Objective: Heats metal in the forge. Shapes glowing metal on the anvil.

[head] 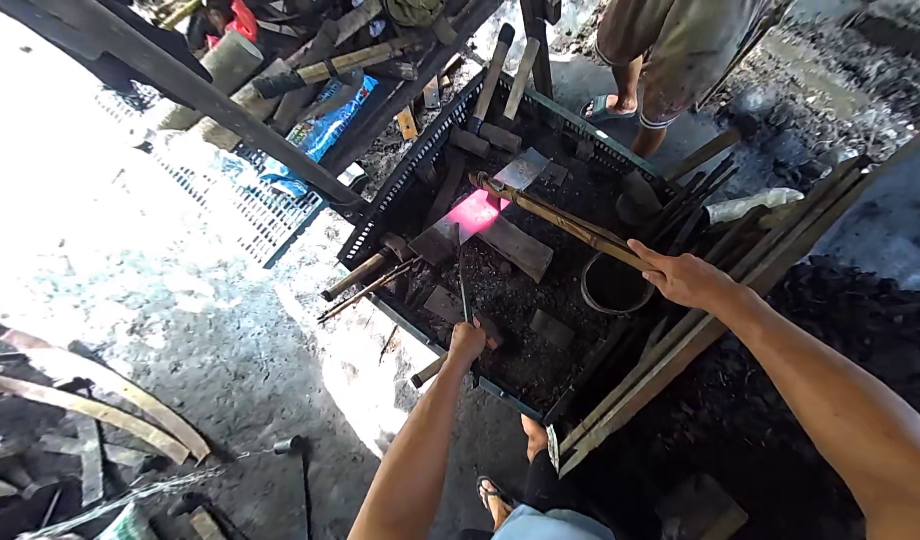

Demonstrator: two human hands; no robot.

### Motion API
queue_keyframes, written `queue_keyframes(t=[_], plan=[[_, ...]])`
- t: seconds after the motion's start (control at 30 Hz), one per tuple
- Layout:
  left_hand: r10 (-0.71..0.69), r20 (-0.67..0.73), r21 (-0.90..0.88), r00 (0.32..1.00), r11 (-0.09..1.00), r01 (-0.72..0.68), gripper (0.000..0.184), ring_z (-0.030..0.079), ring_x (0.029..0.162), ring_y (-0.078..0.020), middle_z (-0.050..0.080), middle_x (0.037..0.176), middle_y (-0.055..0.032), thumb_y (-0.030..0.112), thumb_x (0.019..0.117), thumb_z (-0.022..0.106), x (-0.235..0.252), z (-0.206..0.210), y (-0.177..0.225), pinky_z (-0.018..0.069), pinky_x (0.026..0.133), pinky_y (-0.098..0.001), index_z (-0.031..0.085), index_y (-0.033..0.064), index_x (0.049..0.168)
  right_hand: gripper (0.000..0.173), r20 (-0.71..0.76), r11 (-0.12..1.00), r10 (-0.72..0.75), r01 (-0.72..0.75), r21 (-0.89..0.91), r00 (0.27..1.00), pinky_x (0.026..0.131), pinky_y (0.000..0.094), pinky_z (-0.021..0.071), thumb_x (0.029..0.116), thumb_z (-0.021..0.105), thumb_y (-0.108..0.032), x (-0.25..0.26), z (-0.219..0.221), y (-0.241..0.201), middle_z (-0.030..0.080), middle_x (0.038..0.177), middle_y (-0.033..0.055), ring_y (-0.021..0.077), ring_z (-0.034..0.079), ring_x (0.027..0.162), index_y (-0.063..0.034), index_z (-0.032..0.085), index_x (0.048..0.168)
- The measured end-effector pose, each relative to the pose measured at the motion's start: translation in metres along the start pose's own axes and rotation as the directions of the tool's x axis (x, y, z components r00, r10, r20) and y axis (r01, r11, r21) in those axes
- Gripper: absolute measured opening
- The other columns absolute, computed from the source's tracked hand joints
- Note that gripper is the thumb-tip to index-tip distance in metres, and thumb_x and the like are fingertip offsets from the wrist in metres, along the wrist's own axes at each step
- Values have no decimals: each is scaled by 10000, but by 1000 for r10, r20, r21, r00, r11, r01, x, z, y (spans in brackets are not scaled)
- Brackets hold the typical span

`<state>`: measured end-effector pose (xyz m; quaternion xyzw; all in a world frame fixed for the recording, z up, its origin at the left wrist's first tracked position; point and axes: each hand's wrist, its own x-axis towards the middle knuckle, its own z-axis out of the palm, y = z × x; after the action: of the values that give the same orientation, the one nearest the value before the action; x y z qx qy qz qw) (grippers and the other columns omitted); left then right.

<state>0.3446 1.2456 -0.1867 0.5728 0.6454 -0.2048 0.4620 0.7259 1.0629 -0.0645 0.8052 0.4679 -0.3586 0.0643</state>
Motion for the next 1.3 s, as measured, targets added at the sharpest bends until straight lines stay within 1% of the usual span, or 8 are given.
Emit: queue_keyframes(t=[0.23,0.33,0.4,0.57,0.8,0.93,1.1,1.3], plan=[[-5,-2,7,1000,1000,5,194,643,684,-200,662,895,-118,163,1002,523,0,0,-1,559,638,-403,639,11,1029,667,4,1000,22,-22,-5,1000,813,644,559,1098,483,-335,-3,3,-3,726,1006,243,443,716,901,-475,120,1640],[18,-20,72,1000,997,-16,237,684,905,-284,681,1023,-183,191,999,552,-2,-8,5,562,808,-504,658,-17,1041,664,-2,1000,6,-6,13,1000,830,633,561,1102,476,-324,2,7,-5,726,1013,243,440,716,911,-441,119,1650],[20,-12,90,1000,996,-19,259,673,998,-316,675,1079,-203,215,1004,551,-1,-15,11,545,866,-536,659,-17,1049,667,-5,1000,5,-5,23,1000,838,636,558,1102,477,-319,7,8,-5,725,1032,244,440,715,924,-441,117,1650],[14,-33,23,999,1000,-13,281,627,761,-261,630,908,-152,271,1026,547,12,-19,-8,538,705,-477,638,6,1008,654,-60,999,2,1,44,998,803,612,566,1094,496,-327,4,16,-5,729,966,212,407,713,857,-473,162,1637],[0,-15,15,1000,1000,0,294,656,773,-264,650,950,-170,249,1053,490,7,-13,-4,562,725,-472,637,-5,1049,658,-40,1000,1,0,12,999,835,617,559,1096,487,-331,6,9,-3,728,984,218,408,715,887,-470,143,1639],[16,-12,-35,1000,999,-17,205,633,713,-243,637,907,-150,198,1002,557,5,-13,-5,553,661,-451,626,6,1020,646,12,1000,-8,8,2,1000,905,606,541,1107,451,-345,5,-4,-7,713,1068,241,425,702,972,-435,115,1652],[6,8,-44,1000,999,-6,197,636,726,-235,639,924,-149,190,996,571,2,-15,-4,555,672,-445,630,7,1040,638,37,1000,-7,8,-8,999,949,619,523,1112,432,-345,5,-6,-9,699,1154,261,442,690,1050,-425,107,1655],[-3,20,-53,1000,999,4,197,625,692,-211,640,904,-130,194,997,568,1,-15,-2,549,651,-418,626,12,1044,645,41,1000,14,-13,-18,999,933,614,531,1114,430,-348,3,-5,-12,708,1121,248,434,697,1025,-439,86,1652]])
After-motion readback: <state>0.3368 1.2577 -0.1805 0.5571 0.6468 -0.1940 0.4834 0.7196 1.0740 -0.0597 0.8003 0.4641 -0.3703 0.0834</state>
